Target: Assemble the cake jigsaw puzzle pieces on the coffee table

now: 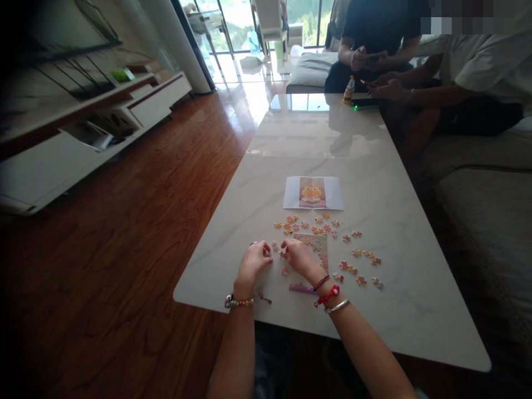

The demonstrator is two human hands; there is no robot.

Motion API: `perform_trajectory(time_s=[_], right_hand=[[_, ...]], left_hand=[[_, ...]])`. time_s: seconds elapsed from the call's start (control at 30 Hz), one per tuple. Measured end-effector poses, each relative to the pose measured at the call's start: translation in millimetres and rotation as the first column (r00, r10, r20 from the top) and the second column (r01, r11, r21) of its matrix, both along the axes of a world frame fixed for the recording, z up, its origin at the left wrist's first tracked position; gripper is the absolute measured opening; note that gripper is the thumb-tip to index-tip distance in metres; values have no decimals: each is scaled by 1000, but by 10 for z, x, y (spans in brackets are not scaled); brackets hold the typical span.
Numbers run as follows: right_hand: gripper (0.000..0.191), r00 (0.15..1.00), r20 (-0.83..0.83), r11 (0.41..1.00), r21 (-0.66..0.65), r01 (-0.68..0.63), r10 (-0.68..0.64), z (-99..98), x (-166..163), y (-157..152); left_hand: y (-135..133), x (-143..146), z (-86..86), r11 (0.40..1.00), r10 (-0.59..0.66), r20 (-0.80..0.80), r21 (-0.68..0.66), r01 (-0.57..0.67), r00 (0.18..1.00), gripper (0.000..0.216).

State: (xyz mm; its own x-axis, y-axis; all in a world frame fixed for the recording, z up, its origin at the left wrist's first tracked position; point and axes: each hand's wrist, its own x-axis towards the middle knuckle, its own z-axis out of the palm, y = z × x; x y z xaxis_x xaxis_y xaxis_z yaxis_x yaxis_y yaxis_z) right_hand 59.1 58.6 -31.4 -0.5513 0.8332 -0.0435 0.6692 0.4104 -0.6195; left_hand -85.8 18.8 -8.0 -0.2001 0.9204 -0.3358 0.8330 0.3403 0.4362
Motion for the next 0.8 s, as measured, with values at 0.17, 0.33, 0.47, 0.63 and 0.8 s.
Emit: perform_trajectory(time_s=[0.17, 0.33, 0.47, 0.63, 0.8], right_hand=[[8, 959, -243, 955, -287, 75, -149, 10, 127, 1], [20, 819, -431, 828, -554, 92, -379, 88, 395, -126], [25, 792, -433, 828, -538, 156, -430, 118, 566, -236], [20, 809, -397, 851, -476, 222, -433, 60, 560, -264], [15, 786, -446, 862, -463, 206, -427, 31, 496, -252]], left_hand=[[-14, 50, 40, 998, -5, -60, -60, 1, 998, 10], [-5, 41, -5, 999, -51, -16, 10, 51, 999, 12], [6, 18, -48, 996, -56, -22, 70, 58, 998, 16], [-4, -8, -37, 997, -28, -28, 77, 30, 999, 18], [-13, 13, 32, 996, 23, -42, 88, -19, 999, 16]])
